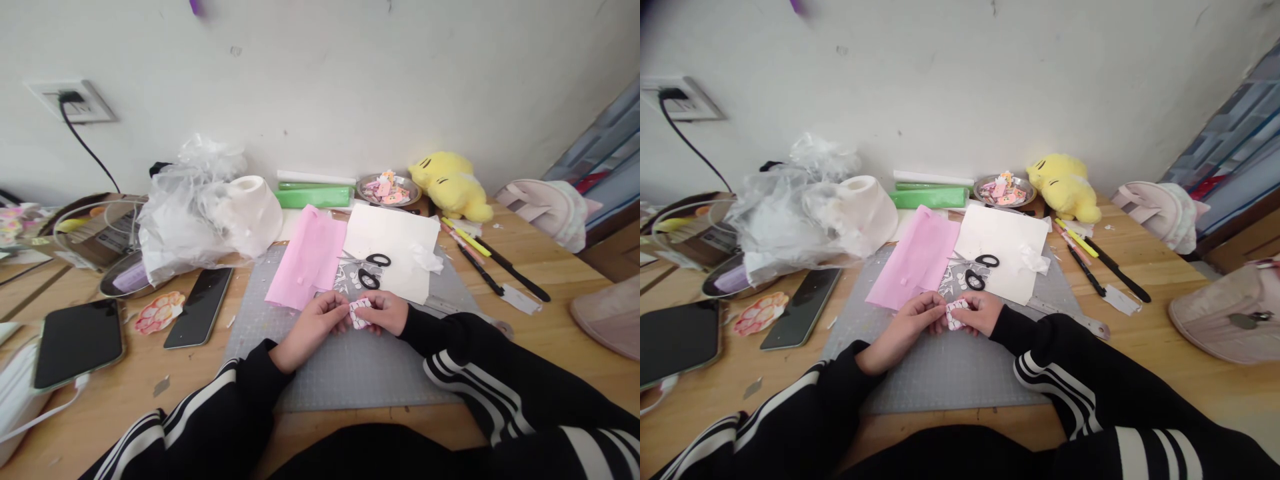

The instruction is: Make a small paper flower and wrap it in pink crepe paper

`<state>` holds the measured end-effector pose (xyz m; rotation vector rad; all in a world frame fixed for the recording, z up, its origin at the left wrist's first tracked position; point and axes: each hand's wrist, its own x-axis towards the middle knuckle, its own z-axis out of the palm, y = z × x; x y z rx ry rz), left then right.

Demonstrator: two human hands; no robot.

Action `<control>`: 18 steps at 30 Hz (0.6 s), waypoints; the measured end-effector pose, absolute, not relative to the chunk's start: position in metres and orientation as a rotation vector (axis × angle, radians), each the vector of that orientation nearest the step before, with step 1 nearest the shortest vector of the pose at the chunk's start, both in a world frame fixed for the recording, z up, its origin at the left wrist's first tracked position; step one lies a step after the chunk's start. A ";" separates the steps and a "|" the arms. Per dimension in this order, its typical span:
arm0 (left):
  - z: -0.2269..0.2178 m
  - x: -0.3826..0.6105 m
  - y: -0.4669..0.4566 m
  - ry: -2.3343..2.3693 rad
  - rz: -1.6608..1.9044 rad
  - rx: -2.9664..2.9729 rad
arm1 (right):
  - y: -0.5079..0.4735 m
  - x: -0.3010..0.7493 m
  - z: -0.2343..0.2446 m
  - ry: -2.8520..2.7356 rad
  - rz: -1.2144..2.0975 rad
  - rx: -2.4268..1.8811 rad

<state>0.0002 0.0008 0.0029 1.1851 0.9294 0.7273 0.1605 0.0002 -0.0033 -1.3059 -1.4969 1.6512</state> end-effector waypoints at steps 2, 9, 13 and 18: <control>0.001 0.000 0.001 0.926 0.720 1.198 | 0.000 0.161 -0.004 -1.499 1.650 -1.312; -0.003 0.000 0.002 0.926 0.726 1.250 | 0.001 0.161 -0.008 -1.516 1.651 -1.304; -0.004 0.000 0.002 0.929 0.732 1.288 | 0.003 0.162 -0.011 -1.528 1.671 -1.296; -0.001 0.000 0.002 0.946 0.716 1.269 | 0.003 0.162 -0.011 -1.526 1.680 -1.296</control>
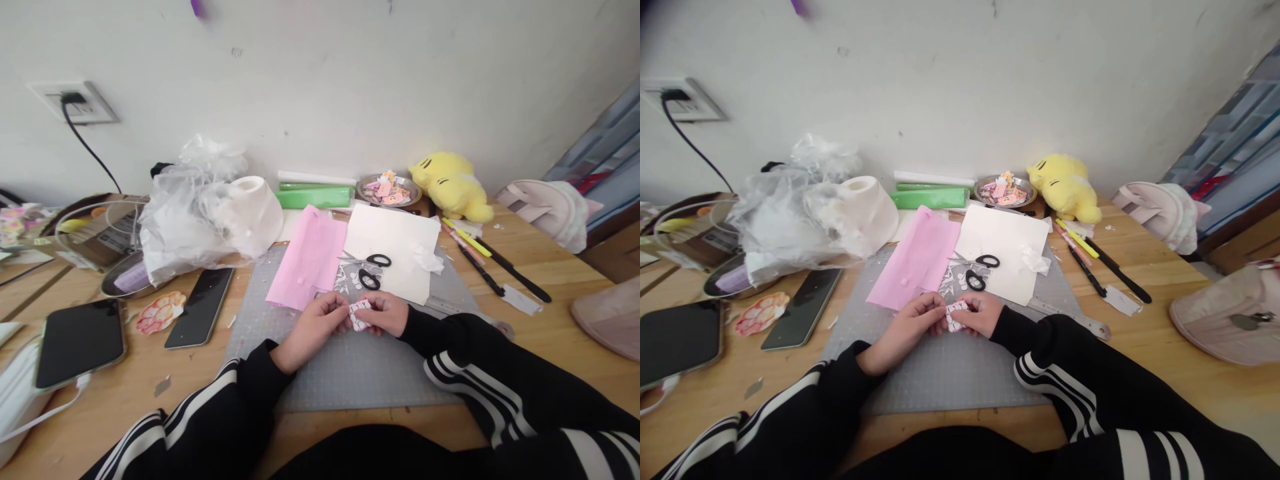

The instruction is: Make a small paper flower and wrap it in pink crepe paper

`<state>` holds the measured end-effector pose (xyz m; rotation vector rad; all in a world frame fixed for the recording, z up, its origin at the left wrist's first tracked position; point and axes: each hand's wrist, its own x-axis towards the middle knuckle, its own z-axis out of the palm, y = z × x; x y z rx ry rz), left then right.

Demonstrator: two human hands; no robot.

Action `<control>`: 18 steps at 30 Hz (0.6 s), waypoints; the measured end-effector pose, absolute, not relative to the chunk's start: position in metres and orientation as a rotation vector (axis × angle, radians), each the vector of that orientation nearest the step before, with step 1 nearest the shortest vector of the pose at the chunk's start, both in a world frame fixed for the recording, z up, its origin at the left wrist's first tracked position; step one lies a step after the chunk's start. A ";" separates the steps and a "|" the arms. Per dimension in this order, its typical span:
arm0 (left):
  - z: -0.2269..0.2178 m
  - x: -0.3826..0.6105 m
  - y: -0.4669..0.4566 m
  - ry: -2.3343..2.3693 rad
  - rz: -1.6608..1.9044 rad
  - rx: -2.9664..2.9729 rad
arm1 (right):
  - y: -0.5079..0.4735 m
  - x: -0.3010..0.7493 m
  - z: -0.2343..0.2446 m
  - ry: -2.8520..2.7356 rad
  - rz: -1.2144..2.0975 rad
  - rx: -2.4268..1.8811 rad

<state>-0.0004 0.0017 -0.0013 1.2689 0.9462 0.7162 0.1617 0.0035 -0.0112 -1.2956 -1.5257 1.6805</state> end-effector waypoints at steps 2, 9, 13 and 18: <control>0.001 0.000 0.001 0.963 0.713 1.263 | 0.003 0.161 -0.010 -1.516 1.664 -1.294; 0.001 0.000 0.001 0.974 0.711 1.256 | 0.002 0.161 -0.008 -1.519 1.656 -1.297; -0.003 0.000 0.002 0.936 0.708 1.231 | 0.002 0.161 -0.009 -1.530 1.651 -1.303; -0.001 0.001 0.001 0.947 0.706 1.210 | 0.002 0.161 -0.009 -1.536 1.656 -1.292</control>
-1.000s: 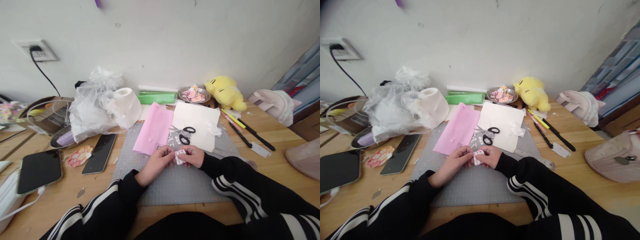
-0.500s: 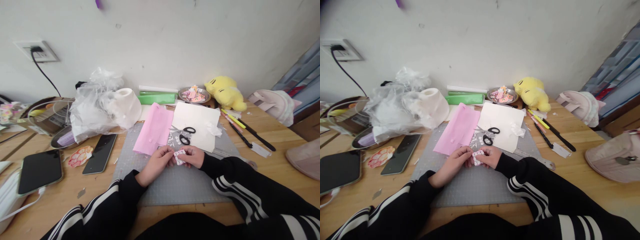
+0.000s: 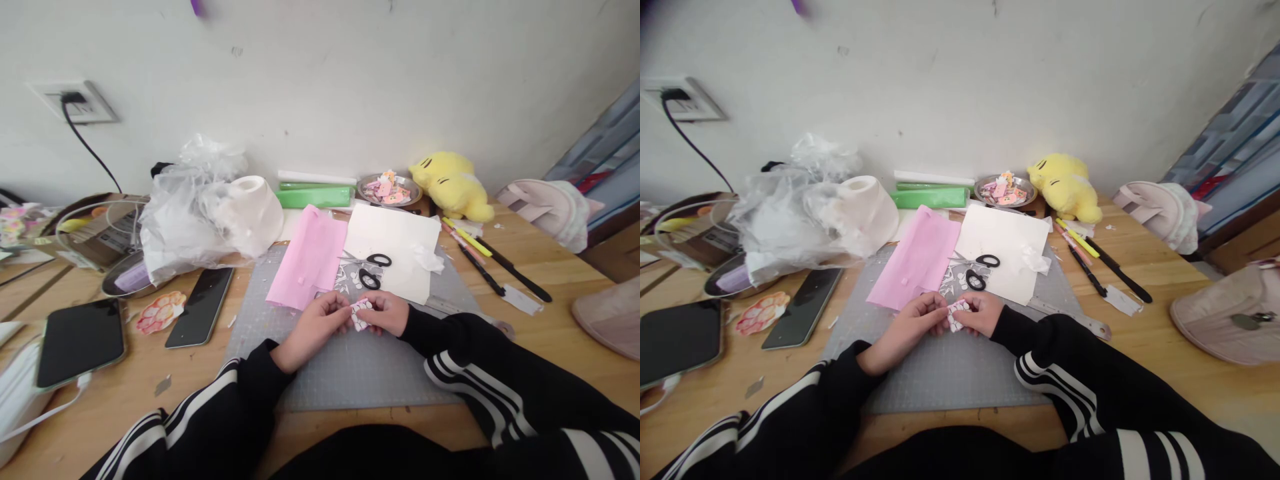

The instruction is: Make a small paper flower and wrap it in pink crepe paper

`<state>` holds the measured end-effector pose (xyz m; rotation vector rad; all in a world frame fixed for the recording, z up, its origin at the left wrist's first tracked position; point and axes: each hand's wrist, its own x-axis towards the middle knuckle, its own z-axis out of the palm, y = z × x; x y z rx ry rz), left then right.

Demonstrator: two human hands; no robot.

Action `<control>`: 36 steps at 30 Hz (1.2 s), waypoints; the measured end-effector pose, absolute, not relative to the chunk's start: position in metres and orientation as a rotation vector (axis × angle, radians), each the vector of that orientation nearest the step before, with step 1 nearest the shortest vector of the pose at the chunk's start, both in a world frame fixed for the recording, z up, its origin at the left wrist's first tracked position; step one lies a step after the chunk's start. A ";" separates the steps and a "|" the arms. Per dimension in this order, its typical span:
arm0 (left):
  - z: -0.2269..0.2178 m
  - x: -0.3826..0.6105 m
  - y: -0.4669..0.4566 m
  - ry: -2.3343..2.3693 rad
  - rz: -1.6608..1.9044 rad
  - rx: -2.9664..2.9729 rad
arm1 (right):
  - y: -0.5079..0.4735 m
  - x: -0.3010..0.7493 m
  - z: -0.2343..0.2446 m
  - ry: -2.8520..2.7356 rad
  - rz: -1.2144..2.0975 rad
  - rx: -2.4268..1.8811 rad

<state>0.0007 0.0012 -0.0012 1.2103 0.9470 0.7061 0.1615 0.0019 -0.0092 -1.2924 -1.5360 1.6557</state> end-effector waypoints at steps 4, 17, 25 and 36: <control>0.003 0.001 0.000 0.970 0.714 1.231 | 0.001 0.161 -0.008 -1.516 1.644 -1.290; 0.002 0.002 0.001 0.995 0.725 1.260 | 0.004 0.162 -0.010 -1.512 1.674 -1.315; 0.004 0.001 0.000 0.998 0.705 1.242 | 0.004 0.162 -0.011 -1.511 1.670 -1.304; 0.006 0.002 0.000 0.994 0.706 1.224 | 0.002 0.162 -0.008 -1.516 1.659 -1.291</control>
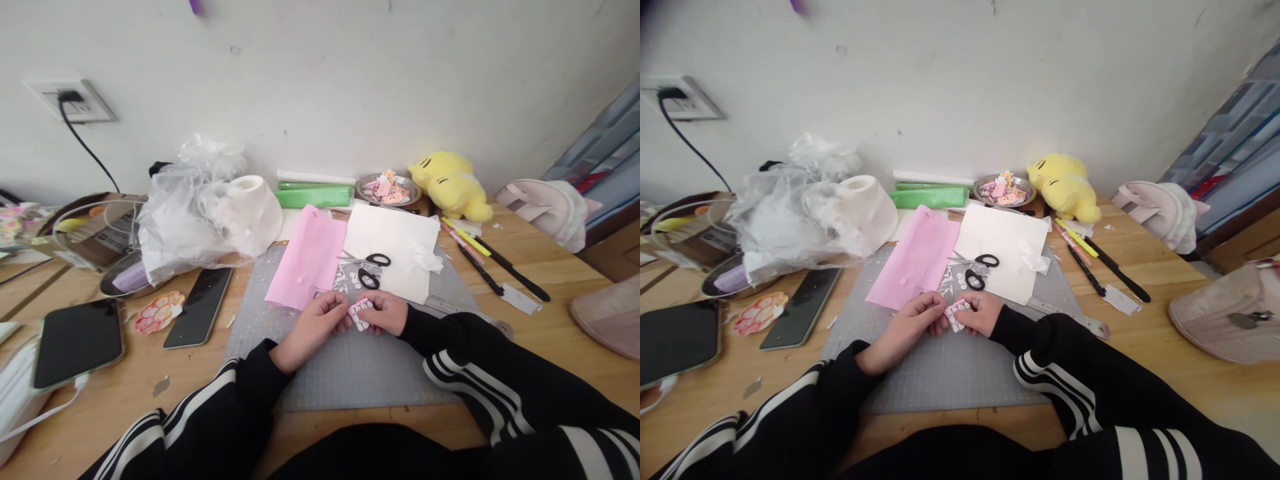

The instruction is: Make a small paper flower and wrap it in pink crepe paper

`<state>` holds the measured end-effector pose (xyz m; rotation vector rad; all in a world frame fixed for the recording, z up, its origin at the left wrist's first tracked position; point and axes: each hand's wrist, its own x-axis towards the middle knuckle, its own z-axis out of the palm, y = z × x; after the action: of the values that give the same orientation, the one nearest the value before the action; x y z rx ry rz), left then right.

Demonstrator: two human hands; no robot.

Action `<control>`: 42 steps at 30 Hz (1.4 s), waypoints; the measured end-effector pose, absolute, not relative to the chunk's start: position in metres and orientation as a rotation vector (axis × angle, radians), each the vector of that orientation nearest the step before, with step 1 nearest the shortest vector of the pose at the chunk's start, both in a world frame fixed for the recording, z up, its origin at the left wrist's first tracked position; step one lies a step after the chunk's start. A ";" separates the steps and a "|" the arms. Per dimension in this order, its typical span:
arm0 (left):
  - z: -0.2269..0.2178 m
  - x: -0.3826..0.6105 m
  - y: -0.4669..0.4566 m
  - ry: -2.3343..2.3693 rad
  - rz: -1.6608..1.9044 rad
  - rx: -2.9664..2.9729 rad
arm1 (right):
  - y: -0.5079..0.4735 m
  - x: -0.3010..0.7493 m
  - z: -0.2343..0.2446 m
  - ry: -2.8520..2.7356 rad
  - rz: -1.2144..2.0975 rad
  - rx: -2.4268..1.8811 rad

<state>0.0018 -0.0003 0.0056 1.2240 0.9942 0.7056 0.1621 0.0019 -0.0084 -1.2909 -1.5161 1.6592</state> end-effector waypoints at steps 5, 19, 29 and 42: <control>0.005 0.001 0.000 0.985 0.694 1.229 | 0.002 0.162 -0.008 -1.533 1.659 -1.302; 0.004 0.002 0.000 0.988 0.688 1.251 | 0.003 0.161 -0.009 -1.498 1.677 -1.293; -0.001 0.001 0.001 0.913 0.693 1.227 | 0.004 0.159 -0.010 -1.481 1.660 -1.357; 0.004 0.002 -0.001 0.970 0.688 1.251 | 0.000 0.160 -0.002 -1.523 1.638 -1.342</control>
<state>0.0016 -0.0005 0.0040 1.2507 0.9696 0.6875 0.1600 0.0002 -0.0024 -1.3421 -1.5231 1.6383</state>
